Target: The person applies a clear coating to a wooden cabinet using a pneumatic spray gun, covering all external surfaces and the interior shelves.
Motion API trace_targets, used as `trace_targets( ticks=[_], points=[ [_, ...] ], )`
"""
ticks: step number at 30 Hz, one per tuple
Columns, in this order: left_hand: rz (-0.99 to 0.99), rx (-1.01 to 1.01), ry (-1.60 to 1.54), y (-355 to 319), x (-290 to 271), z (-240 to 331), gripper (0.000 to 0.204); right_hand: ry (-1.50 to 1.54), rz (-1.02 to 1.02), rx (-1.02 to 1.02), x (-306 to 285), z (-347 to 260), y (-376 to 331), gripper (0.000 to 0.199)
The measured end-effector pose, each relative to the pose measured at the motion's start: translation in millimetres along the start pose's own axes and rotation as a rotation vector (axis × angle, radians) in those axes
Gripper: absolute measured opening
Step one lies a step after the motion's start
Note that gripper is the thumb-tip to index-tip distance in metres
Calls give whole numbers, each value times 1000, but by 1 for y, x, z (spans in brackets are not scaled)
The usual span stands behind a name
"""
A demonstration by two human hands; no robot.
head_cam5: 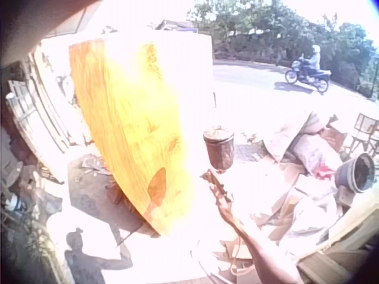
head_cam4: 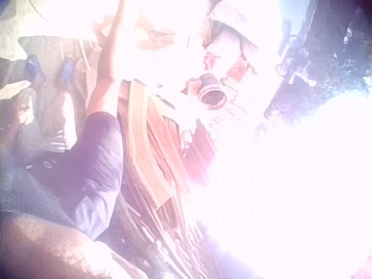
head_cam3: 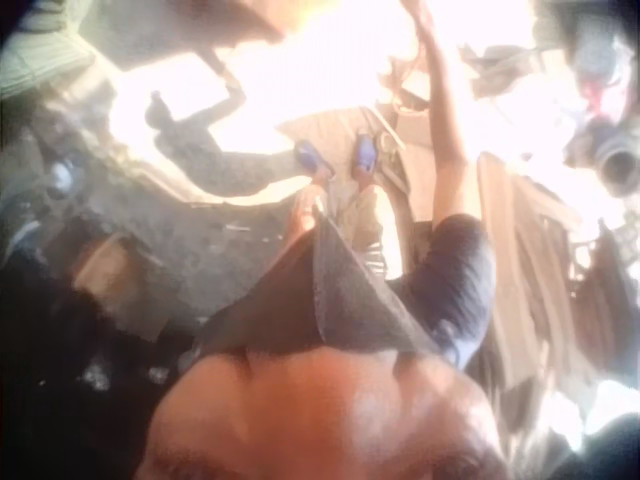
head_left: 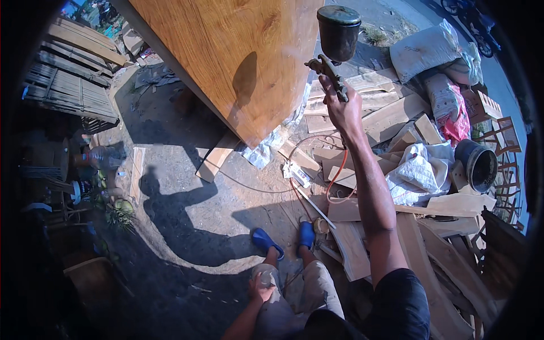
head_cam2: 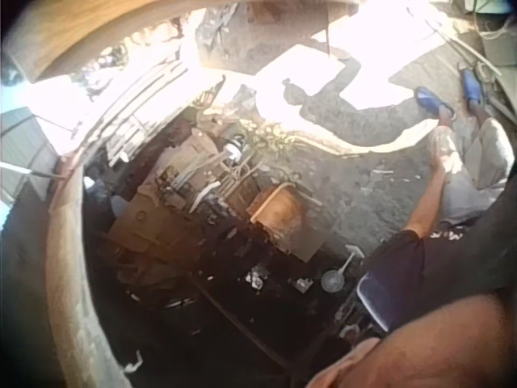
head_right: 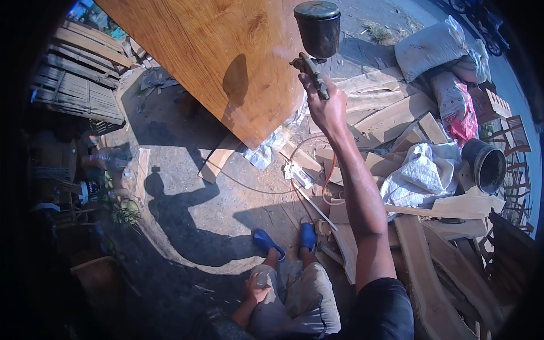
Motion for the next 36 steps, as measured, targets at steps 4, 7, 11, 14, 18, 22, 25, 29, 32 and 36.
trace_targets(
  ticks=[4,7,11,14,18,22,25,29,32,36],
  points=[
    [20,69,-44,14,9,-12,109,-9,40,-61,-49,-55,5,54],
    [21,94,-37,22,13,-19,111,-9,82,-104,-83,-89,11,52],
    [-13,80,-80,28,16,-19,112,13,136,-189,-119,-138,20,48],
    [37,179,-63,44,20,-28,113,3,187,-221,-149,-168,28,45],
    [-39,278,-43,50,13,-20,116,-17,244,-286,-180,-206,36,42],
    [-99,306,-28,49,4,-17,120,-52,255,-309,-208,-240,39,40],
    [-141,291,-39,48,-1,-18,123,-40,314,-397,-228,-257,44,44],
    [-132,282,-79,46,-1,-24,125,-13,390,-473,-240,-271,50,45],
    [-193,313,-92,47,-4,-23,127,77,412,-478,-236,-266,58,45],
    [-16,353,28,42,-7,-8,121,122,336,-341,-217,-241,67,47]
  ],
)
Point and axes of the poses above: each hand's wrist, its own y-axis towards the middle knuckle, its own x-axis out of the palm, z = x × y, the point moved 4 cm from there along y, towards the middle knuckle, and after that the axes turned 14 degrees about -y, right-handed, at the moved point
